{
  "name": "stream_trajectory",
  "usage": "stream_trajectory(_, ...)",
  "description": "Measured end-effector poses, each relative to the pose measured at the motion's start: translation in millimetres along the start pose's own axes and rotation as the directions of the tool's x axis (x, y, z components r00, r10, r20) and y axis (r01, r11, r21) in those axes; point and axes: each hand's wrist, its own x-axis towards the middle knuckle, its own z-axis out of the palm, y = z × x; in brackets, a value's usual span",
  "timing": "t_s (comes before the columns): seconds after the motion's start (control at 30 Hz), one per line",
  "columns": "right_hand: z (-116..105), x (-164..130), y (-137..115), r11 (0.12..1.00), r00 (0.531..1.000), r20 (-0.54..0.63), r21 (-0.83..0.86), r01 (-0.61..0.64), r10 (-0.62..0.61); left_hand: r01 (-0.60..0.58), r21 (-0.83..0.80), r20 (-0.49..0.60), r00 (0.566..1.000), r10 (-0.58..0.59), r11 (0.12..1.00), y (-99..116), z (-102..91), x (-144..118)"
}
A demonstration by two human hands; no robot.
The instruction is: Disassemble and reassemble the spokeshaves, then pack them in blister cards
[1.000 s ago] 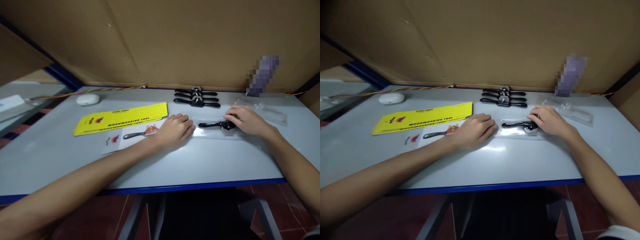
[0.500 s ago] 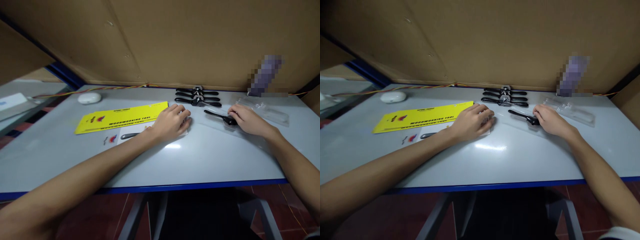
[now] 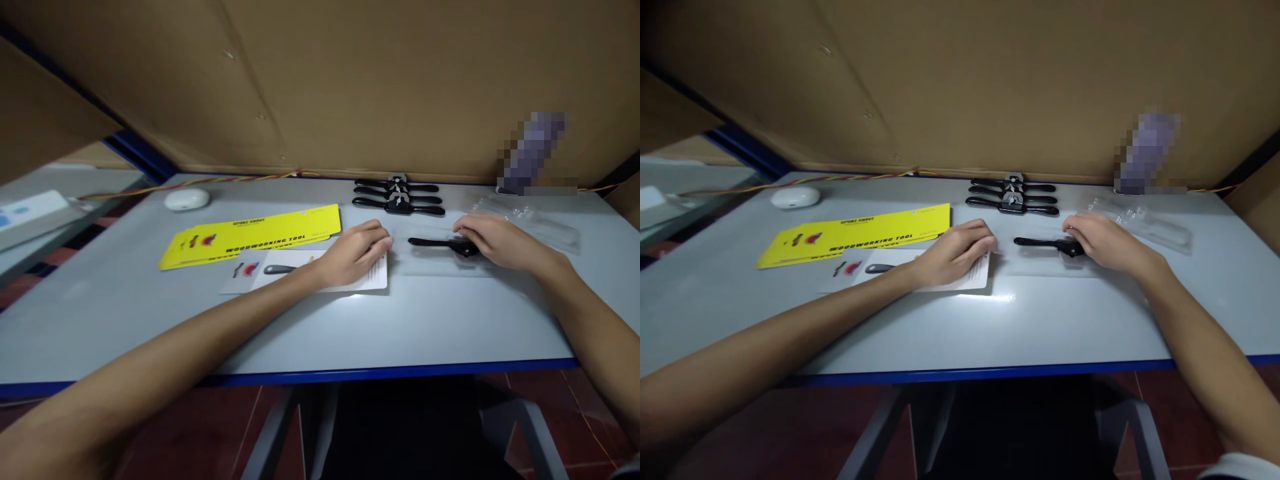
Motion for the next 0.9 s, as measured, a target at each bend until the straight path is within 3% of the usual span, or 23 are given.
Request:
stream_trajectory(0.17, -0.4, 0.0, 3.1, 1.0, 0.998, -0.053, 0.011, -0.019, 0.019, -0.001, -0.44, -0.032, 0.999, -0.015, 0.898, -4.0, 2.4, 1.2)
stream_trajectory(0.33, -0.7, 0.6, -2.9, 0.998, 0.998, -0.03, 0.04, -0.053, 0.055, -0.083, -0.503, -0.112, 0.993, 0.03, 0.86, -1.7, 4.1, -2.0)
stream_trajectory(0.43, -1.2, 0.3, -7.8, 0.994, 0.996, -0.018, 0.071, -0.088, 0.089, -0.132, -0.429, -0.135, 0.988, 0.082, 0.894, 3.0, -0.1, -4.7)
stream_trajectory(0.53, 0.8, 0.8, -12.3, 0.993, 0.997, -0.019, 0.087, -0.079, 0.081, -0.204, -0.221, -0.188, 0.968, 0.163, 0.954, 8.3, -5.0, -7.1)
stream_trajectory(0.63, 4.9, 2.1, -16.7, 0.995, 0.998, -0.025, 0.085, -0.052, 0.054, -0.182, 0.029, -0.206, 0.961, 0.184, 0.983, 11.8, -5.2, -8.5)
stream_trajectory(0.73, 7.7, 3.3, -21.2, 0.995, 0.998, -0.04, 0.087, -0.044, 0.047, -0.151, 0.157, -0.241, 0.952, 0.187, 0.976, 12.4, -3.3, -8.8)
stream_trajectory(0.9, 8.5, 4.1, -25.5, 0.994, 0.996, -0.065, 0.099, -0.048, 0.055, -0.179, 0.26, -0.409, 0.87, 0.276, 0.949, 10.7, -10.0, -6.5)
